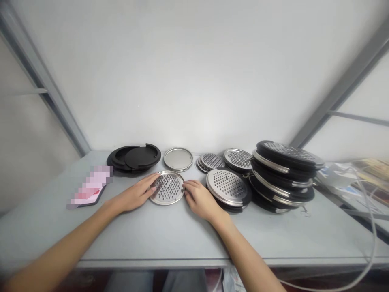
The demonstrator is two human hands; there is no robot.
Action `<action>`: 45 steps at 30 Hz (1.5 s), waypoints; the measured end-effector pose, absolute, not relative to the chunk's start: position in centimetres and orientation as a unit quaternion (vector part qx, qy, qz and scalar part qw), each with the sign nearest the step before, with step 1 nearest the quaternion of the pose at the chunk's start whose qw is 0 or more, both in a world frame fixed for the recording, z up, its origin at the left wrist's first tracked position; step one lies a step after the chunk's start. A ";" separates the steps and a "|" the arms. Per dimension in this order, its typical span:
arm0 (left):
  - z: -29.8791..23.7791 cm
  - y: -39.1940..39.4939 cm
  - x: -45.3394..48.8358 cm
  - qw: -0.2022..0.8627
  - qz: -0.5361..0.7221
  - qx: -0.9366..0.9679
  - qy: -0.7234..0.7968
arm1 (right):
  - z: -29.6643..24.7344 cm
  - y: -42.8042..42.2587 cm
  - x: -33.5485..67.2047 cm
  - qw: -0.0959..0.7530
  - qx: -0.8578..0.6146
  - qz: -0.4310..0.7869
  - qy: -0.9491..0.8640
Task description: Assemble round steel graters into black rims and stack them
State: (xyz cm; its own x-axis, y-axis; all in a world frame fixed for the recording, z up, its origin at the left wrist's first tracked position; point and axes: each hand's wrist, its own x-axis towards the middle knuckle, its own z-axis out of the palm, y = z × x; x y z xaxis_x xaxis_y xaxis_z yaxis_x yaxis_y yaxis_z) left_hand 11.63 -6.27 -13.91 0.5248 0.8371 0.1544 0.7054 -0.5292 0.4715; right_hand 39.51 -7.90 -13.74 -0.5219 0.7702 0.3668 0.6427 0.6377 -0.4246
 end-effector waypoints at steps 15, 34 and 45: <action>-11.4 -7.9 12.7 0.100 0.201 0.872 0.435 | -14.3 -7.6 39.3 0.251 -0.504 0.043 -0.825; -13.6 -7.3 13.8 0.163 0.137 0.891 0.400 | -14.8 -4.2 37.3 0.293 -0.423 0.125 -0.848; -13.6 -7.3 14.1 0.130 0.148 0.908 0.370 | -14.7 -5.5 35.9 0.290 -0.470 0.200 -0.809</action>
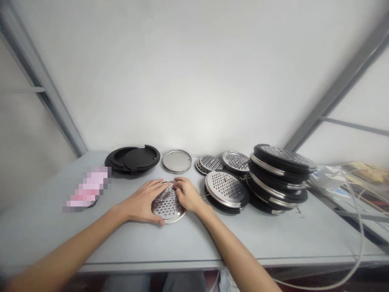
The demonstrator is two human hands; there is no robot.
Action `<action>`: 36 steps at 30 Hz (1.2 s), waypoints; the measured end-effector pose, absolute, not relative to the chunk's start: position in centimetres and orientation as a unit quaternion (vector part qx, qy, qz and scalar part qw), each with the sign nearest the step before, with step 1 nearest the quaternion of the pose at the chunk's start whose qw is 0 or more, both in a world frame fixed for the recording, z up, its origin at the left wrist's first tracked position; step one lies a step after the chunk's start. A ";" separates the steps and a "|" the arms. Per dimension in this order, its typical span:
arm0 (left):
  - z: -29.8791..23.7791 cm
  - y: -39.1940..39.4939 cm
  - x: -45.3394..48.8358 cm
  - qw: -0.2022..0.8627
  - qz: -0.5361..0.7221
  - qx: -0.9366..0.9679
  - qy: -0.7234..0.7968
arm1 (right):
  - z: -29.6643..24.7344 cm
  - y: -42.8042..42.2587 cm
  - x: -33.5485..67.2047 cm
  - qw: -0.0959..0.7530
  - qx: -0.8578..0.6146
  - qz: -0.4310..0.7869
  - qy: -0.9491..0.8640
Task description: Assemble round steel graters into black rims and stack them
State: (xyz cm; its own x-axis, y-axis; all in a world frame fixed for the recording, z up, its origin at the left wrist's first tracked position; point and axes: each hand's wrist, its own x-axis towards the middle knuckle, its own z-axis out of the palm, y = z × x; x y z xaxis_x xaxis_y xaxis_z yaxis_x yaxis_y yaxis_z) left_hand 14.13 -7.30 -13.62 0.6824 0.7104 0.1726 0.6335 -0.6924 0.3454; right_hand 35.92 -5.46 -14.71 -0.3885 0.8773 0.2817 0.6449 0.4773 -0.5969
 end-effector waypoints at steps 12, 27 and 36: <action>-13.8 -7.2 14.1 0.148 0.146 0.903 0.377 | -14.5 -5.9 36.6 0.274 -0.445 0.134 -0.842; -13.7 -7.1 13.9 0.159 0.152 0.900 0.376 | -13.9 -6.1 36.7 0.225 -0.453 0.077 -0.859; -13.5 -6.5 12.6 0.158 0.174 0.886 0.399 | -14.0 -6.5 36.9 0.249 -0.462 0.062 -0.849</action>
